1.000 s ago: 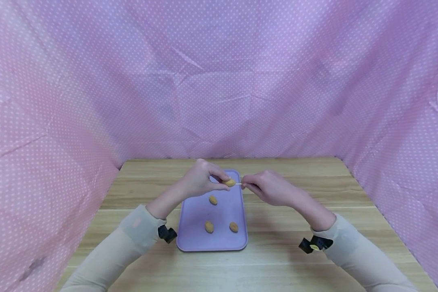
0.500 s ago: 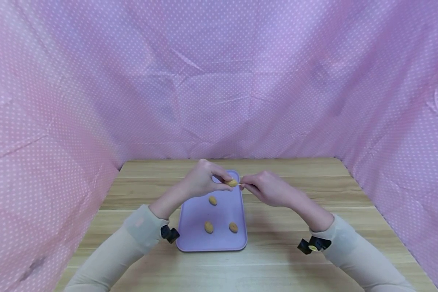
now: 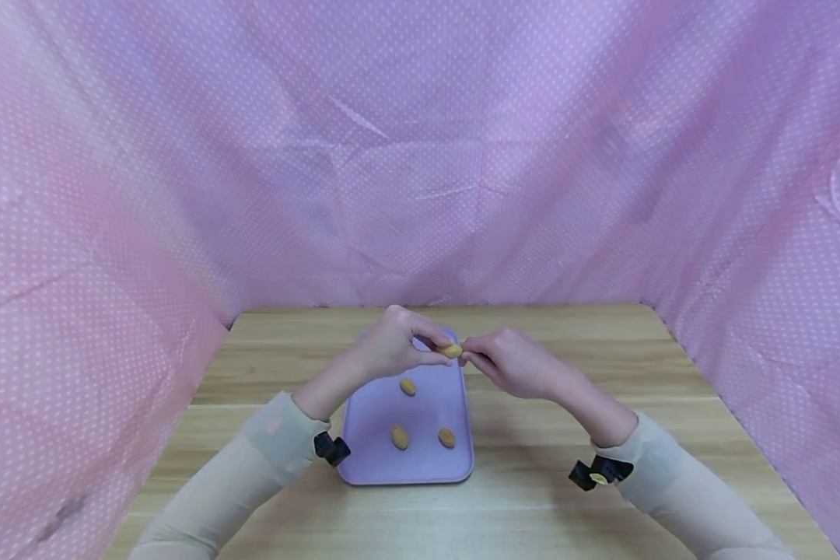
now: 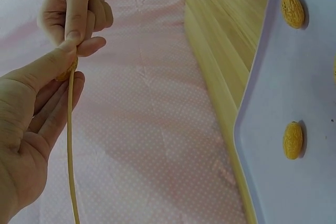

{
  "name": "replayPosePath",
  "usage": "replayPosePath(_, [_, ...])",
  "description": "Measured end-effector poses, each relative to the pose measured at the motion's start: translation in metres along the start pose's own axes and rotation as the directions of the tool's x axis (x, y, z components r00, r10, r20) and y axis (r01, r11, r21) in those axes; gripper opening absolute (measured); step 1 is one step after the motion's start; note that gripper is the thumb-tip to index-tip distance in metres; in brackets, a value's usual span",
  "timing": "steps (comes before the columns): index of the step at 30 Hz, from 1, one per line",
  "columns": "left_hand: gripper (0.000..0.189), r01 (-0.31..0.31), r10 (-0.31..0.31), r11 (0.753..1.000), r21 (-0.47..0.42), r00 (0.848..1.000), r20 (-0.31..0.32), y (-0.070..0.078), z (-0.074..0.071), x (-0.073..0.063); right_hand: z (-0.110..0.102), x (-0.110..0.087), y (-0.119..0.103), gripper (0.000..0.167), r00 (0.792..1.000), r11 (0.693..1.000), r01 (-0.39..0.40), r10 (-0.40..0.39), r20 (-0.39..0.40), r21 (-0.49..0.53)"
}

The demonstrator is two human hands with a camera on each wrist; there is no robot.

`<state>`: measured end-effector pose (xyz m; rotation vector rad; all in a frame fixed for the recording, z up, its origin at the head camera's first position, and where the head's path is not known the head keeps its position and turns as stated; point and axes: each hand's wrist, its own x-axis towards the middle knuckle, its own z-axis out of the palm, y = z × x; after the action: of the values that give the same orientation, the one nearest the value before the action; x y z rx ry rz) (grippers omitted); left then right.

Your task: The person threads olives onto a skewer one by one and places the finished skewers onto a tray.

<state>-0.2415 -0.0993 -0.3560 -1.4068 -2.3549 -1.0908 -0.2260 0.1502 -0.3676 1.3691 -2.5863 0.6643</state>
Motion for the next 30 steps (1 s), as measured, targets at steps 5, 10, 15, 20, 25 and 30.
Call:
replayPosePath(5, [0.015, -0.009, 0.008, 1.000, -0.024, 1.000, -0.011, -0.002, 0.005, -0.002, 0.004, -0.001, 0.000, 0.019, 0.999, 0.999, -0.027, 0.026, 0.026, 0.045])
replayPosePath(10, [0.016, -0.096, 0.100, 0.989, 0.113, 0.994, -0.038, -0.003, 0.005, 0.004, -0.001, -0.002, 0.004, 0.017, 0.999, 0.997, -0.048, 0.047, 0.012, 0.064])
replayPosePath(15, [0.024, -0.153, 0.183, 0.938, 0.310, 0.981, -0.071, 0.000, -0.004, -0.002, -0.005, -0.010, 0.014, 0.017, 0.997, 0.997, -0.078, 0.077, 0.021, 0.030])
replayPosePath(20, [0.021, -0.158, 0.189, 0.916, 0.370, 0.981, -0.051, -0.002, -0.019, -0.017, -0.013, -0.024, 0.025, 0.019, 0.994, 0.994, -0.110, 0.111, 0.018, -0.007])
replayPosePath(25, [0.017, -0.125, 0.120, 0.921, 0.370, 0.992, 0.037, -0.010, -0.030, -0.042, -0.017, -0.034, 0.032, 0.018, 0.992, 0.992, -0.122, 0.123, 0.014, -0.022])
replayPosePath(30, [0.013, -0.081, 0.046, 0.954, 0.288, 0.991, 0.124, -0.017, -0.027, -0.065, -0.021, -0.041, 0.037, 0.020, 0.992, 0.991, -0.126, 0.126, -0.003, -0.044])
